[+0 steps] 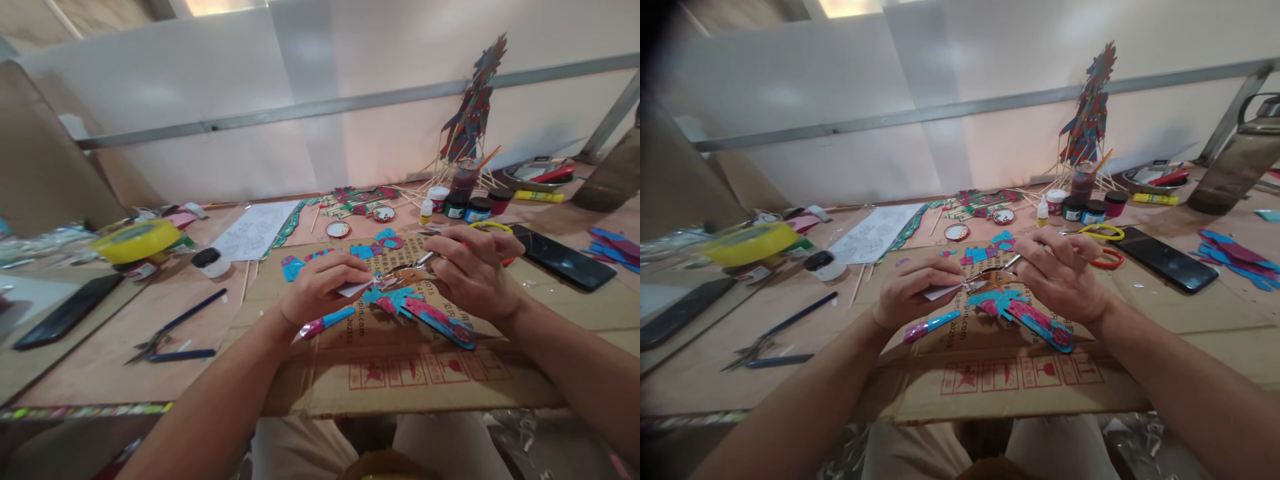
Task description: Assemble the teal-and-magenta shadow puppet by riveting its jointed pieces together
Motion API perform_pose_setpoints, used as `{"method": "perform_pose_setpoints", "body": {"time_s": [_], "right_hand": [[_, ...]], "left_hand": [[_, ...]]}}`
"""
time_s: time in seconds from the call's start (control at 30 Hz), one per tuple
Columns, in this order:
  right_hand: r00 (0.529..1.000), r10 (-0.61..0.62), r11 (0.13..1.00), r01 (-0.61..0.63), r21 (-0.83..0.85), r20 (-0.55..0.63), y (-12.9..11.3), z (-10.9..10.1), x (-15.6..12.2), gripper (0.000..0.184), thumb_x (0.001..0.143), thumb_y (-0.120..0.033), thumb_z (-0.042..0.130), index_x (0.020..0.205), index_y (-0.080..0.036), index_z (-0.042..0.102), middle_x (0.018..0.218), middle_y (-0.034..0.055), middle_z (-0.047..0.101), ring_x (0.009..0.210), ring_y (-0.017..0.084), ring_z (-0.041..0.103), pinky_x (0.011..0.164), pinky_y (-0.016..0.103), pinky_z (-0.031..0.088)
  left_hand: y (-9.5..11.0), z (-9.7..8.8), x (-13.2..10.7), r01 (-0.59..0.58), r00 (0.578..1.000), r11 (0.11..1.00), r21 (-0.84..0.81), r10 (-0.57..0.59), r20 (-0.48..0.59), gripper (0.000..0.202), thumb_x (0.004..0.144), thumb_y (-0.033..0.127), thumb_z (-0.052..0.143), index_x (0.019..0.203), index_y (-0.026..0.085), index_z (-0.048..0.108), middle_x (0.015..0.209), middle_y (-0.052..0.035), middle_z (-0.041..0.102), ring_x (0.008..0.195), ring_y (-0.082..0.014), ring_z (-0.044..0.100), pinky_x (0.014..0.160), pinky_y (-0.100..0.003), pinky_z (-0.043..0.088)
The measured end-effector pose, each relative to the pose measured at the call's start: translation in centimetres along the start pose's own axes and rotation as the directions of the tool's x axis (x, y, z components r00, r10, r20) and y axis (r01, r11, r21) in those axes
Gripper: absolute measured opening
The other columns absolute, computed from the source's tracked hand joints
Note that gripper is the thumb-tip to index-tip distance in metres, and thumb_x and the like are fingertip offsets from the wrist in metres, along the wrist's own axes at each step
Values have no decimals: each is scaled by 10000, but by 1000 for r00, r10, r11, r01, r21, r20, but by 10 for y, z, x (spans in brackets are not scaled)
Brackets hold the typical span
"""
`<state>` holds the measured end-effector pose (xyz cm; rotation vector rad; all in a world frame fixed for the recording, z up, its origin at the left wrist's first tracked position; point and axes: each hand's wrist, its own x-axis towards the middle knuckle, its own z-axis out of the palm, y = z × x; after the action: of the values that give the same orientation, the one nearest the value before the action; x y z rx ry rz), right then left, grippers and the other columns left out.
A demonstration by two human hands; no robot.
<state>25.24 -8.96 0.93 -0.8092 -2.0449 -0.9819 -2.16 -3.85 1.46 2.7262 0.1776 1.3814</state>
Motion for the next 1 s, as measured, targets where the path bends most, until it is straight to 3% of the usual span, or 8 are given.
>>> {"method": "perform_pose_setpoints", "body": {"time_s": [0.23,0.4,0.73,1.0], "right_hand": [[999,13,999,-12,-30,53,0,0,1,168,893,-119,612,806,-255,568,1092,-10,712,1110,216,568,935,412,370],[998,5,1000,-4,-23,55,1,1,0,145,891,-114,618,832,-239,576,1089,21,712,1107,236,571,940,431,374],[996,11,999,-8,-40,88,0,3,-3,160,880,-97,642,840,-246,600,1110,-1,716,1108,225,586,955,433,372],[993,2,997,7,-73,116,0,4,-2,145,870,-80,634,842,-220,606,1088,39,709,1095,245,581,917,422,417]], "left_hand": [[-1,0,2,7,999,1000,13,-7,-34,164,810,84,742,945,151,679,878,-90,743,800,-142,725,738,-238,598],[0,0,2,5,1000,1000,-15,-5,-11,167,817,87,738,957,155,677,881,-90,743,799,-143,725,742,-243,598],[0,0,1,19,999,999,-38,-17,50,160,832,87,726,959,157,658,892,-89,739,807,-138,722,743,-225,589],[1,4,-1,93,996,993,-77,-94,0,123,849,124,719,959,163,678,894,-88,742,792,-131,724,729,-212,586]]}}
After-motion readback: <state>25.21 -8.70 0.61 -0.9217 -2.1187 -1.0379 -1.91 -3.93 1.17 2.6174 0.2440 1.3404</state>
